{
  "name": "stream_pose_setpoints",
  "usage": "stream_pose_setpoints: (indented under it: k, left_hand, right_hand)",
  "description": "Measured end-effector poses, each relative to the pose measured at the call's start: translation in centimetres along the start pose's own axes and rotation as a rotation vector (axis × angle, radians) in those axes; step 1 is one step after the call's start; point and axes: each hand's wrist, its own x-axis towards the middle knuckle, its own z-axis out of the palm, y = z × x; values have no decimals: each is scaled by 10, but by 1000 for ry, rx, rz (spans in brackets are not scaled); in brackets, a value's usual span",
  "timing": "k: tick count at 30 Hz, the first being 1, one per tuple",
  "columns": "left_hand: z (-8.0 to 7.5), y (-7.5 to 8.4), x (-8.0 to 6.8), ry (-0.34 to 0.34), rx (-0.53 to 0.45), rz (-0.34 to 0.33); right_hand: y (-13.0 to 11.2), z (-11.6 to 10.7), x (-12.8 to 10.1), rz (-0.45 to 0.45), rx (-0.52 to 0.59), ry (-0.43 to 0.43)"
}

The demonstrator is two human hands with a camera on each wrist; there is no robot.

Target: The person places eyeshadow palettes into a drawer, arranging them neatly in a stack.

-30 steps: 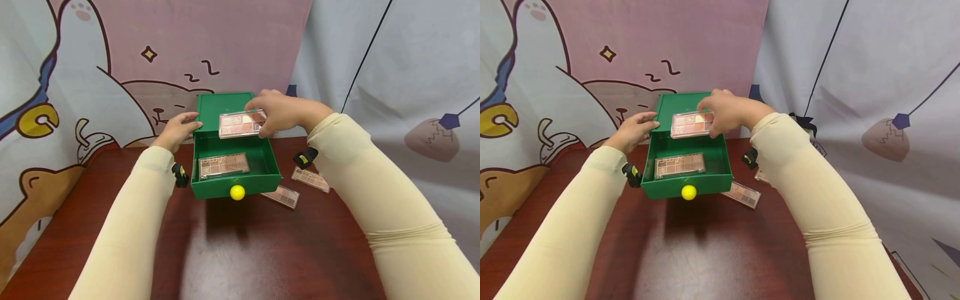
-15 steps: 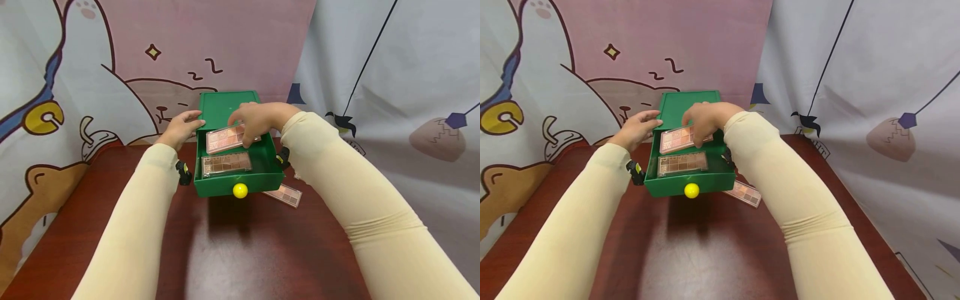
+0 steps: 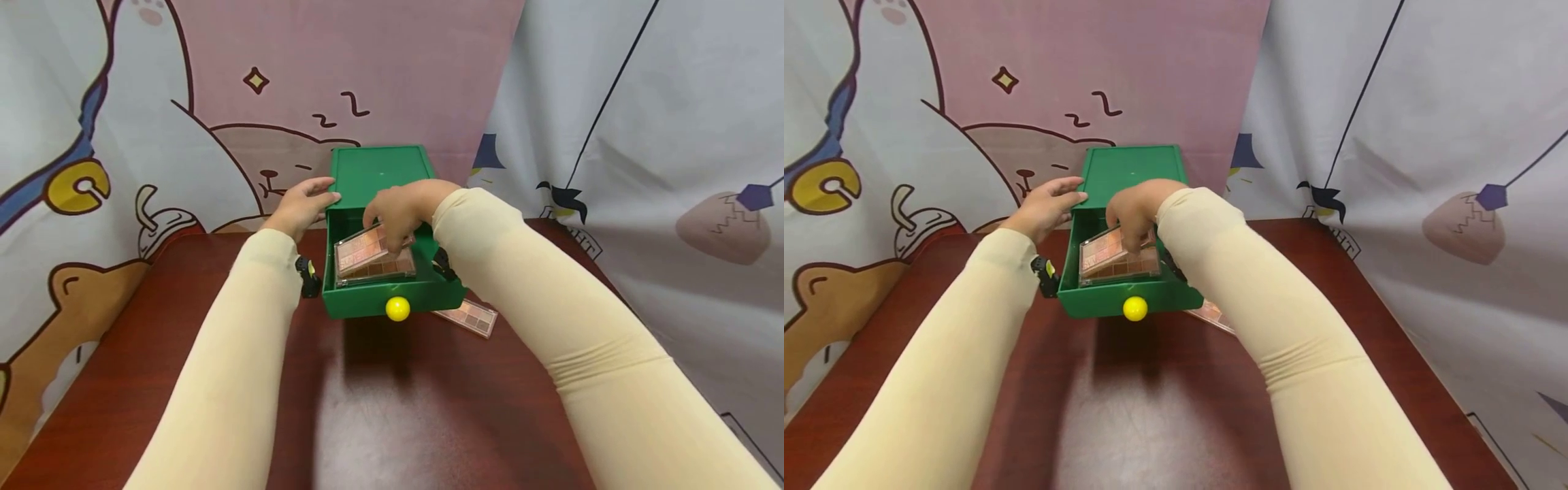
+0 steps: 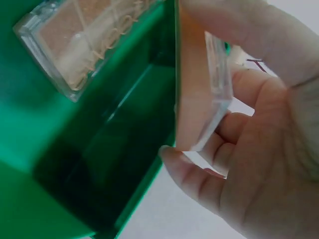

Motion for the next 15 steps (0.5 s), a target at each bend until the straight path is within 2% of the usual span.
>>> stream_pose_setpoints:
  k: [9, 12, 15]
  left_hand:
    - [2, 5, -3, -3, -28, -24]
    - [2, 5, -4, -2, -34, -31]
    - [2, 5, -5, 1, -38, -34]
  right_hand:
    - [2, -1, 2, 20, -19, -22]
    - [5, -4, 0, 1, -8, 21]
    - [12, -5, -5, -22, 80, 102]
